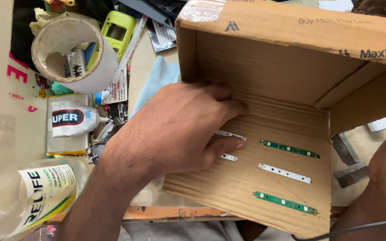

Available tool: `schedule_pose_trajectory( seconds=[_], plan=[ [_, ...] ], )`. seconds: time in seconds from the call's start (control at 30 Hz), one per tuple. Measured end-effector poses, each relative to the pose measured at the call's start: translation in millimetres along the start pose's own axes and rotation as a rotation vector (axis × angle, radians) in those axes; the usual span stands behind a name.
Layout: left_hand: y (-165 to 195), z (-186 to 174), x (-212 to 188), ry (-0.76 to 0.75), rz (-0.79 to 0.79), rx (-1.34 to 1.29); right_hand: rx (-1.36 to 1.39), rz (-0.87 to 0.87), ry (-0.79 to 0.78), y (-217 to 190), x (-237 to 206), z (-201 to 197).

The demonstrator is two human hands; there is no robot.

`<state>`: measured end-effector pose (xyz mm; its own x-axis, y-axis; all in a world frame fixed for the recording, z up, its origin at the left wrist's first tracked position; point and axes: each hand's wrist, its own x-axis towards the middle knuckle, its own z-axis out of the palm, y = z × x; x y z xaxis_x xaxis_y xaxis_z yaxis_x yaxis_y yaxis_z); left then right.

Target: The person uses a soldering iron to solder small circuit boards laid on a piece of cardboard, steadying the boards with one hand while applying the iron tip to the board contacts. They then lift and reposition the cardboard sheet, adjust the boards, and later reach across the cluttered workbench to pick up items.

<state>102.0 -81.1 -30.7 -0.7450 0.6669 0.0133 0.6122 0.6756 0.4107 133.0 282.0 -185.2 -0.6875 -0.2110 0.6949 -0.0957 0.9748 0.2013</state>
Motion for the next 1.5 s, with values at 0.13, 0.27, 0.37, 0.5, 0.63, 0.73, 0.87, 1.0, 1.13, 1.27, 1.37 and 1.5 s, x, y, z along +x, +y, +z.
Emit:
schedule_pose_trajectory(
  seconds=[0.13, 0.27, 0.37, 0.5, 0.63, 0.73, 0.87, 1.0, 1.13, 1.27, 1.37, 1.5],
  plan=[
    [0.3, 0.2, -0.7, -0.003, -0.005, 0.0, 0.495, 0.087, -0.007, 14.3, -14.0, 25.1],
    [0.1, 0.6, -0.4, -0.004, -0.006, 0.002, 0.722, 0.187, -0.005, 28.2, -34.3, 42.0],
    [-0.2, 1.7, 0.0, 0.019, 0.013, 0.004, 0.557, 0.214, -0.046, 30.8, -36.9, 41.2],
    [-0.5, 2.0, 0.5, 0.002, -0.008, -0.003, 0.64, 0.338, -0.06, 17.4, -11.7, 25.3],
    [0.1, 2.2, 1.5, 0.034, 0.008, -0.026, 1.112, 0.544, 0.005, -14.0, 24.2, -10.0],
    [-0.3, 3.5, 2.4, 0.013, 0.005, -0.007, 1.192, 0.395, -0.006, -35.8, 51.1, -40.5],
    [-2.1, 6.1, 2.2, 0.032, 0.025, 0.012, 1.261, 0.359, -0.033, -55.3, 77.2, -66.0],
    [-2.7, 6.5, 0.8, 0.129, 0.12, 0.058, 1.289, 0.365, -0.05, -60.4, 87.3, -70.9],
    [0.0, 3.5, 0.8, 0.209, 0.266, 0.004, 1.303, 0.331, -0.047, -58.9, 85.7, -69.7],
    [2.7, 1.0, 3.2, 0.156, 0.267, -0.001, 1.307, 0.312, -0.046, -55.0, 85.3, -70.5],
    [2.3, 0.7, 5.3, 0.132, 0.277, -0.032, 1.308, 0.308, -0.049, -53.8, 86.3, -71.2],
    [1.4, 2.4, 6.3, 0.12, 0.263, -0.051, 1.308, 0.302, -0.047, -52.6, 86.9, -71.4]
  ],
)
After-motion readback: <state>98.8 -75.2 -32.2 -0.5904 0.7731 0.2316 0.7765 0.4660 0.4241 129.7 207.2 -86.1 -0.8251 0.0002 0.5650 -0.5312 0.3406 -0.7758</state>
